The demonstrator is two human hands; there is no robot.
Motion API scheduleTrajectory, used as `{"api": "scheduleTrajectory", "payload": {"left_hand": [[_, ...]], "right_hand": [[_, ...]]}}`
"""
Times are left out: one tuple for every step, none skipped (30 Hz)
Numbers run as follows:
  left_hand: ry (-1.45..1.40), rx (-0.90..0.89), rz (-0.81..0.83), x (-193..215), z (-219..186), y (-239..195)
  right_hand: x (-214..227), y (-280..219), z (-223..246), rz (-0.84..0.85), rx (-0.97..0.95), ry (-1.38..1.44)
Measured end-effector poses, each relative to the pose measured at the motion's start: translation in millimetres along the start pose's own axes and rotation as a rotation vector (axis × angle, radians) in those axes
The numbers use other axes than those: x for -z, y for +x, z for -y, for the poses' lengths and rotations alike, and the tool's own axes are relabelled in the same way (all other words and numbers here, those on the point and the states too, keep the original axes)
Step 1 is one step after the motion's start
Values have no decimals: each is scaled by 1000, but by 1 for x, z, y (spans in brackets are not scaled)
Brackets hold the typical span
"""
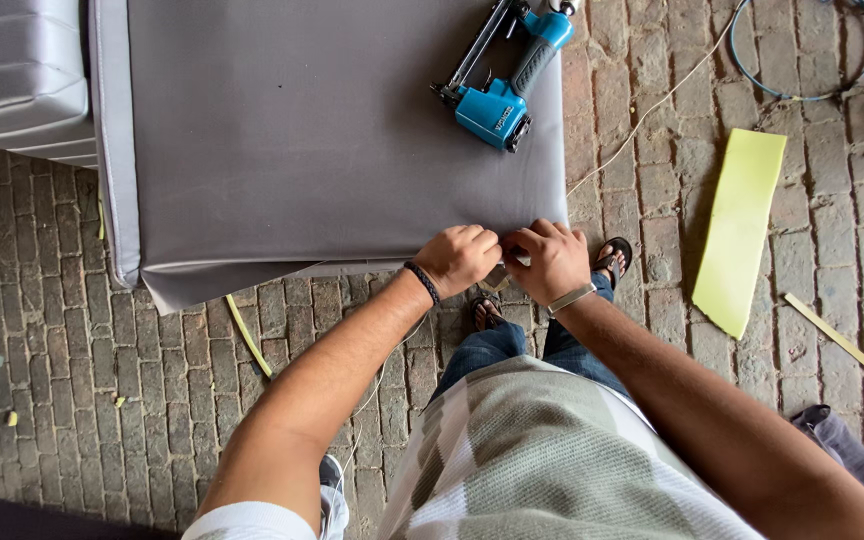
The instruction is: The person uses a pneumatic staple gun to attach gray fabric to a sofa frame. They pull and smooth the fabric, then drive staples along the edges and seams to secure the material. The person repositions the fabric and continues stapling along different sections of the sofa.
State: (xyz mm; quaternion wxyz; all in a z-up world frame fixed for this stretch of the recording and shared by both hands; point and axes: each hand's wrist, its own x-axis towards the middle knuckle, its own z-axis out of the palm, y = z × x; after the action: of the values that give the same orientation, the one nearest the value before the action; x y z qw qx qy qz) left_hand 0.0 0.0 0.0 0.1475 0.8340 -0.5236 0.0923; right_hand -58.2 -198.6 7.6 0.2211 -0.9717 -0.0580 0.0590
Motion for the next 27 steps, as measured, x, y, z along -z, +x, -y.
{"api": "scheduleTrajectory", "payload": {"left_hand": [[-2, 2, -9, 2, 0, -1], [-3, 3, -19, 3, -1, -2], [-1, 4, -32, 3, 0, -1], [-10, 17, -16, 3, 0, 1], [-18, 31, 5, 3, -1, -1], [-26, 46, 26, 3, -2, -3], [-43, 74, -14, 2, -4, -4], [-59, 103, -54, 0, -6, -6], [-75, 129, -96, -2, -7, -6], [-77, 206, -99, -4, -10, -6], [-80, 283, -99, -6, -16, -7], [-82, 361, -99, -7, -20, -7], [-114, 396, -93, -8, -21, -7], [-145, 431, -88, -8, -23, -7], [-179, 467, -83, -9, -24, -6], [-191, 470, -64, -10, -23, -6], [-204, 475, -44, -12, -22, -5], [-217, 480, -25, -13, -21, -4], [-170, 442, -24, -15, -19, -4], [-123, 404, -23, -17, -18, -3], [-74, 365, -22, -18, -16, -4], [-64, 339, -46, -18, -14, -7], [-58, 312, -70, -19, -15, -8], [-52, 286, -94, -21, -15, -10], [-55, 286, -93, -24, -16, -12], [-57, 286, -92, -26, -18, -15], [-60, 287, -89, -28, -20, -18]], "right_hand": [[1, 0, 5, 9, -14, -23], [2, 0, 10, 18, -29, -46], [4, 3, 12, 23, -41, -72], [6, 4, 13, -16, -20, -92], [7, 2, 17, -54, 2, -107], [7, 1, 20, -91, 24, -123], [7, 1, 21, -86, 36, -142], [7, 0, 22, -80, 48, -160], [7, 1, 21, -77, 59, -181], [6, 1, 20, -105, 78, -180], [5, 0, 20, -132, 97, -178], [4, -1, 19, -159, 116, -176], [3, -1, 18, -156, 125, -178], [3, 0, 16, -152, 134, -180], [3, 0, 14, -147, 144, -184], [3, 1, 12, -110, 133, -175], [3, 3, 10, -71, 123, -166], [4, 5, 8, -31, 113, -157], [4, 6, 7, -19, 112, -155], [6, 8, 6, -7, 111, -153], [7, 10, 7, 2, 110, -150], [8, 12, 8, 19, 104, -142], [9, 13, 9, 38, 95, -136], [11, 14, 9, 57, 87, -131], [12, 15, 8, 65, 88, -127], [13, 16, 8, 72, 90, -123], [14, 16, 9, 82, 91, -118]]}}
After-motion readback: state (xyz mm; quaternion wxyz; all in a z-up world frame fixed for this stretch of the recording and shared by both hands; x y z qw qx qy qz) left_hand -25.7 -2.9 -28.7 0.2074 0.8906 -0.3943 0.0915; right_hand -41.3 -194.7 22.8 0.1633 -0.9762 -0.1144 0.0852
